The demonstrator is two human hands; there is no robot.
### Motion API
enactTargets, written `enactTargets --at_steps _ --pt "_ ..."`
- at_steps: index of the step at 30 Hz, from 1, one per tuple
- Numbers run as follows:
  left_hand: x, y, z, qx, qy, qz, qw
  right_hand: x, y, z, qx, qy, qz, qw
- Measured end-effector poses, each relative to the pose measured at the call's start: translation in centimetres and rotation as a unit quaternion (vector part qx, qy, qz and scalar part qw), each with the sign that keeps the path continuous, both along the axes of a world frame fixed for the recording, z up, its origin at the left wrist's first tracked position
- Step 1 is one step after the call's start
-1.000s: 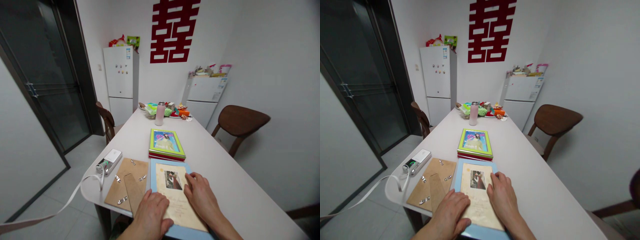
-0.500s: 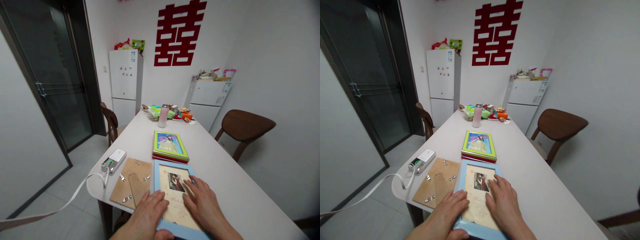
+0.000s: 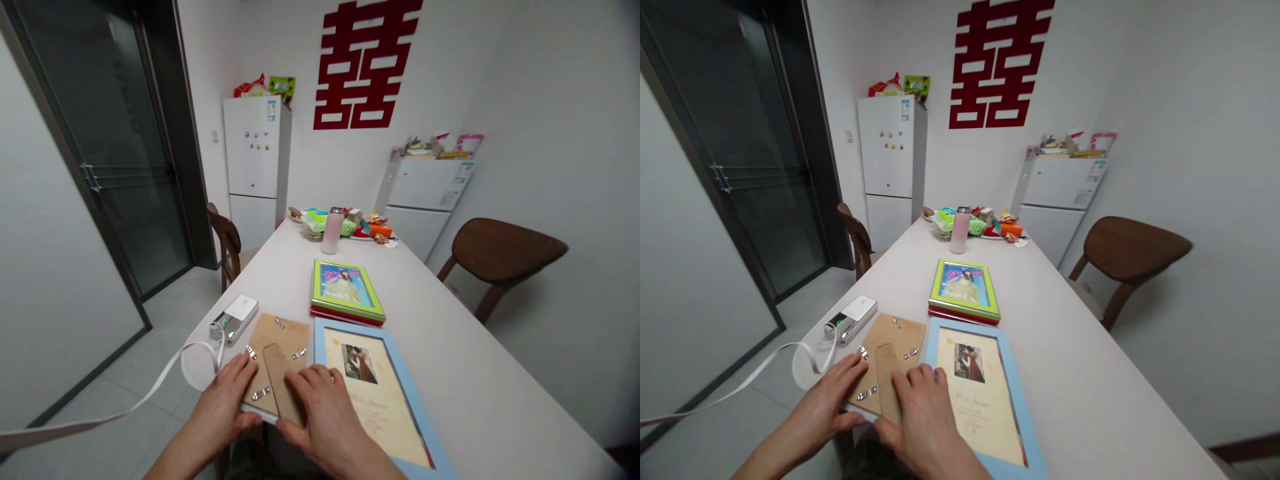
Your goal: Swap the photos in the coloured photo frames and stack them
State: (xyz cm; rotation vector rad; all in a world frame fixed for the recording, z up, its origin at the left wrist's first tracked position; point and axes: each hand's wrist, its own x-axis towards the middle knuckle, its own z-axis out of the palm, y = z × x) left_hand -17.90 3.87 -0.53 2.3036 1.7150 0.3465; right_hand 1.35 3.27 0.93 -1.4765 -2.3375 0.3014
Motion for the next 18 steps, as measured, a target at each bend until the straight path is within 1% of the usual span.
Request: enactTargets --at_steps 3,6,8,11,14,16,18 --pt "-0.2 0.3 -0.5 0.013 -0.012 -0.004 1.0 -1.7 0.0 -0.9 -0.004 -0.001 -0.012 1.0" --pt "-0.5 0.5 -1.0 0.04 -0.029 -0.015 0.999 -1.7 0.2 -1.7 -0.006 0.046 -0.02 0.999" --pt "-0.7 0.5 -1.2 0.066 -0.042 -0.023 0.997 -1.3 0.3 -1.7 -0.007 0.095 -0.016 0.995" --pt "-0.4 0.6 -0.6 0.134 -0.067 -0.037 0.988 -0.2 0.3 -0.7 0.001 0.151 -0.003 0.989" --pt "0.8 0.7 0.8 0.192 -0.084 -0.057 0.976 1.5 0.1 0.8 0.025 0.179 0.0 0.984" --pt "2.3 0.6 1.6 0.202 -0.088 -0.069 0.973 3.0 -0.2 1.6 0.041 0.186 -0.006 0.982" --pt "4.3 0.5 1.8 0.19 -0.086 -0.08 0.975 4.7 -0.4 1.8 0.04 0.184 -0.02 0.982"
